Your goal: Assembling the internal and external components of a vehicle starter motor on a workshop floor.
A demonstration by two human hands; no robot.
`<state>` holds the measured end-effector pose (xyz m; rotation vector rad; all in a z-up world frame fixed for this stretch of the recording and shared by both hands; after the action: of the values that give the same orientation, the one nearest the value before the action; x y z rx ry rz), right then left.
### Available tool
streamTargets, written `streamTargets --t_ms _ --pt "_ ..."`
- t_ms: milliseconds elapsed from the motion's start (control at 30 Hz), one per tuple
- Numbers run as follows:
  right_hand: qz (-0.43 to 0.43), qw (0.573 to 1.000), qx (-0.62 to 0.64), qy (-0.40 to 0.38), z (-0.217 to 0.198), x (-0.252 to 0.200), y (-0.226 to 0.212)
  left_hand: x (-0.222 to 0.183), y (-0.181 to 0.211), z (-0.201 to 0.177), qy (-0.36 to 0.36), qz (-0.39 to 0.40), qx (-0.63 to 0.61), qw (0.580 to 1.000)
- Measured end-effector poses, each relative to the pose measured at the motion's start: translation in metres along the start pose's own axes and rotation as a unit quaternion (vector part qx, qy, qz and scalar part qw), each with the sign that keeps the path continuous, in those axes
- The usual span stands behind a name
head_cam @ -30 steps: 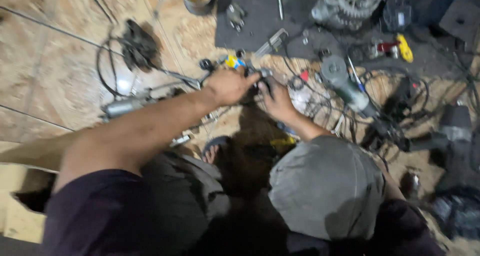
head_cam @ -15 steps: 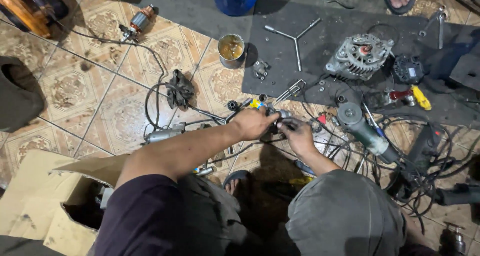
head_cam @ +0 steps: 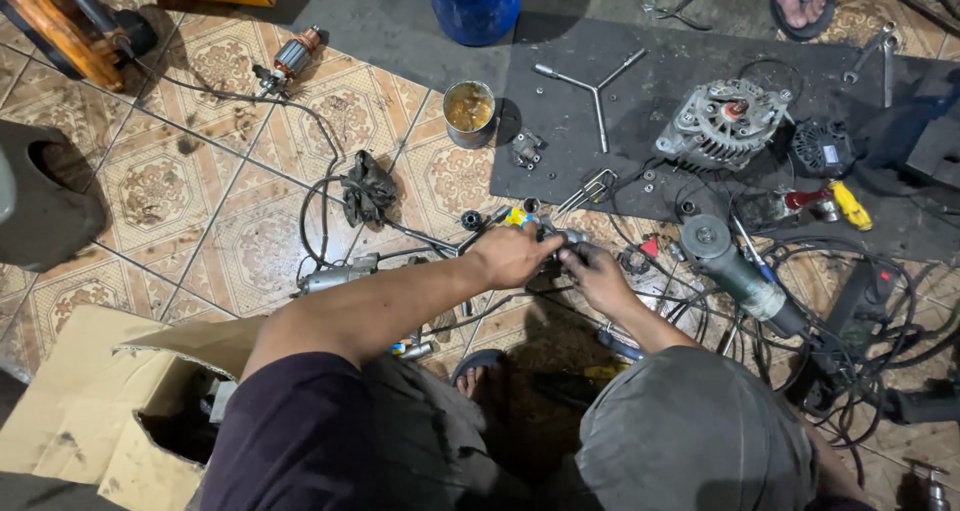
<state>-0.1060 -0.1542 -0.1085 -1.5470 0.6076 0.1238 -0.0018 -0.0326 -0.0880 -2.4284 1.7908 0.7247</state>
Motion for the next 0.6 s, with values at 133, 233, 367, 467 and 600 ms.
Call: streamTargets --t_ms 133,233,367,467,600 --pt "-0.006 0.996 -0.072 -0.042 -0.002 0.031 0.025 -0.005 0.003 -0.009 0.001 0.004 -0.002 1.000" --pt "0.019 0.988 -0.144 -0.059 -0.008 0.023 0.027 -0.010 0.005 -0.016 -0.001 0.007 0.010 1.000" --pt "0.004 0.980 -0.191 -0.055 -0.008 0.031 0.041 0.004 -0.002 0.008 0.005 0.009 0.017 1.000" --pt "-0.014 0.986 -0.164 -0.039 -0.010 0.022 0.022 0.009 -0.004 0.017 0.014 0.008 0.031 0.999" --pt "-0.046 0.980 -0.187 -0.046 -0.001 0.007 -0.017 0.000 0.001 0.001 0.029 0.009 0.032 0.999"
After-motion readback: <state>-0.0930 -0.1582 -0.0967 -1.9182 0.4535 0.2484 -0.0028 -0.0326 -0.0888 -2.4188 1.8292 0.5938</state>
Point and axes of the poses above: each hand's wrist, its own x-axis towards the middle knuckle, its own z-axis out of the palm, y = z × x, the point moved 6 cm from there along x, towards the middle knuckle
